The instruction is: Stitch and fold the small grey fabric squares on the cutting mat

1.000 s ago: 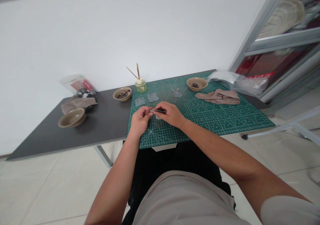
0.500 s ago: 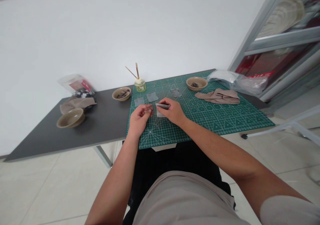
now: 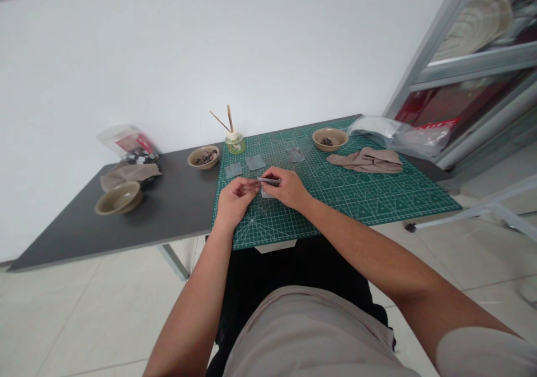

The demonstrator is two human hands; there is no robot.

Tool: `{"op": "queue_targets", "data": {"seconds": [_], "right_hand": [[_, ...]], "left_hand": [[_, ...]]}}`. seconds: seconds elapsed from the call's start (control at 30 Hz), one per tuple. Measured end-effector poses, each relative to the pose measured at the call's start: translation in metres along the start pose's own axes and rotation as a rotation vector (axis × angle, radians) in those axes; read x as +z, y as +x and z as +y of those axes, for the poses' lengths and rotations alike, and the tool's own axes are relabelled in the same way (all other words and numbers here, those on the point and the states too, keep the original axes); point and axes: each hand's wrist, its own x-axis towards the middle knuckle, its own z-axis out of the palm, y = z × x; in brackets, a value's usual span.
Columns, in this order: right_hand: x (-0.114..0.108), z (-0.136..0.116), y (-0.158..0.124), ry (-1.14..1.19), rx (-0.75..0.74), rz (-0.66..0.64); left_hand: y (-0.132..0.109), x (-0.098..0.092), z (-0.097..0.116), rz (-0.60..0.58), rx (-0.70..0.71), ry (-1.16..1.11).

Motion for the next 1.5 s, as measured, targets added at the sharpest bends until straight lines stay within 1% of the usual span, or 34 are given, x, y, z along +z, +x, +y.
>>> {"op": "queue_targets", "data": {"seconds": [0.2, 0.4, 0.57, 0.77, 1.13, 1.43, 1.5], "right_hand": [[0.0, 0.001, 0.001, 0.006, 0.0, -0.035], [-0.002, 0.0, 0.001, 0.049, 0.013, -0.095], [-0.003, 0.003, 0.002, 0.043, 0.004, -0.119], [-0.002, 0.004, 0.001, 0.045, 0.014, -0.112], [-0.002, 0.002, 0.0, 0.047, -0.004, -0.111], [0.001, 0.005, 0.0, 0.027, -0.11, -0.093], [0.002, 0.005, 0.0, 0.025, -0.118, -0.085]], "left_hand": [[0.0, 0.0, 0.0, 0.0, -0.019, -0.013], [0.002, -0.001, -0.007, 0.033, -0.019, -0.01], [0.002, -0.003, -0.012, 0.026, -0.016, 0.015], [0.002, -0.003, -0.011, 0.033, 0.018, 0.06], [0.0, -0.001, -0.003, 0.014, 0.034, 0.037], [0.001, -0.001, -0.004, -0.003, 0.031, 0.032], [0.001, -0.001, -0.003, 0.009, 0.033, 0.026]]}}
